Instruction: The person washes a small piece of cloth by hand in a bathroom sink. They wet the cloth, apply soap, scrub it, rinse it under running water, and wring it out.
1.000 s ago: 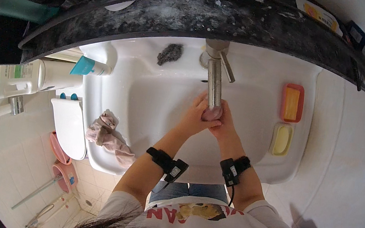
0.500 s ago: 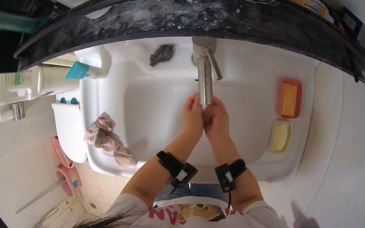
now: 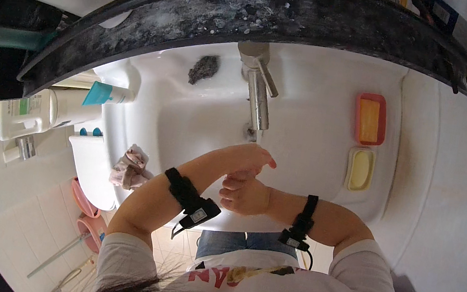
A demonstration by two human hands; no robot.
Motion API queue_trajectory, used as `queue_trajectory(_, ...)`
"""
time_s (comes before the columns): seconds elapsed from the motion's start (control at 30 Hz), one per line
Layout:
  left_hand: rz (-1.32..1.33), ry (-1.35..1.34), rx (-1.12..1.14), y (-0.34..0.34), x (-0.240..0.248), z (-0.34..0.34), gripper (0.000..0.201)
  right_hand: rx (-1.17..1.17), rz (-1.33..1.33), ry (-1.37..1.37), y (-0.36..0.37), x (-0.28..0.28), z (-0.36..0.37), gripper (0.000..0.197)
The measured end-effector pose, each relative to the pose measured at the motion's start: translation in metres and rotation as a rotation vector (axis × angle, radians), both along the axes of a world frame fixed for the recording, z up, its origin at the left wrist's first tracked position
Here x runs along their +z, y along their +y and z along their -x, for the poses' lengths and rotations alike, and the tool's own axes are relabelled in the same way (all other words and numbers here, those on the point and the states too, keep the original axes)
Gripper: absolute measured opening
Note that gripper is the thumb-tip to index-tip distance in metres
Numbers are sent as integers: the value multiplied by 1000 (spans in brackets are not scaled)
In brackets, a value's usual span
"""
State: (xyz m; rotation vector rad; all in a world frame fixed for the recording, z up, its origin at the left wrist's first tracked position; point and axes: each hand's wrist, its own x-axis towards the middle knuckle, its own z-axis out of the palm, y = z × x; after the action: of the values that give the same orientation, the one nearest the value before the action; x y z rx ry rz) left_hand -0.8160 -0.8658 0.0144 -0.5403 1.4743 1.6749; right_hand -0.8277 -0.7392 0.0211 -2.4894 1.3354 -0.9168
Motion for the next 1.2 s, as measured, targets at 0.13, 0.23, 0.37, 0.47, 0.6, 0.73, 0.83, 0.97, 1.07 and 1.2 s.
queue_trajectory(0.13,567,290,-414,22,-16,-3,20,74,-232,118,10,-59,-10,7)
queue_trajectory(0.23,867,371,-516,41,-28,-7,17,84,-505,-292,18,-107,-17,12)
queue_trajectory(0.37,939,220,-181,50,-36,-2,19,20,-752,-500,23,-121,-8,17)
queue_trajectory(0.47,419,-26,312,24,-38,-7,21,-104,-475,-458,16,-92,15,19)
queue_trajectory(0.6,-502,-221,1023,-20,-29,-48,37,-480,-486,-950,0,-47,39,24)
queue_trajectory(0.73,-322,95,998,-17,-17,-65,52,-933,-486,-584,-29,-34,59,24)
queue_trajectory(0.83,-317,243,1113,-10,-17,-60,58,-960,-946,-686,-39,-26,72,29)
queue_trajectory(0.97,-533,137,1231,-14,-32,-55,51,-1031,-850,-980,-36,-10,81,29)
queue_trajectory(1.07,-521,204,1420,-10,-41,-46,43,-993,-756,-1313,-29,-8,88,30)
queue_trajectory(1.2,112,389,1194,15,-38,-9,35,-1015,-730,-1349,-16,-21,93,36)
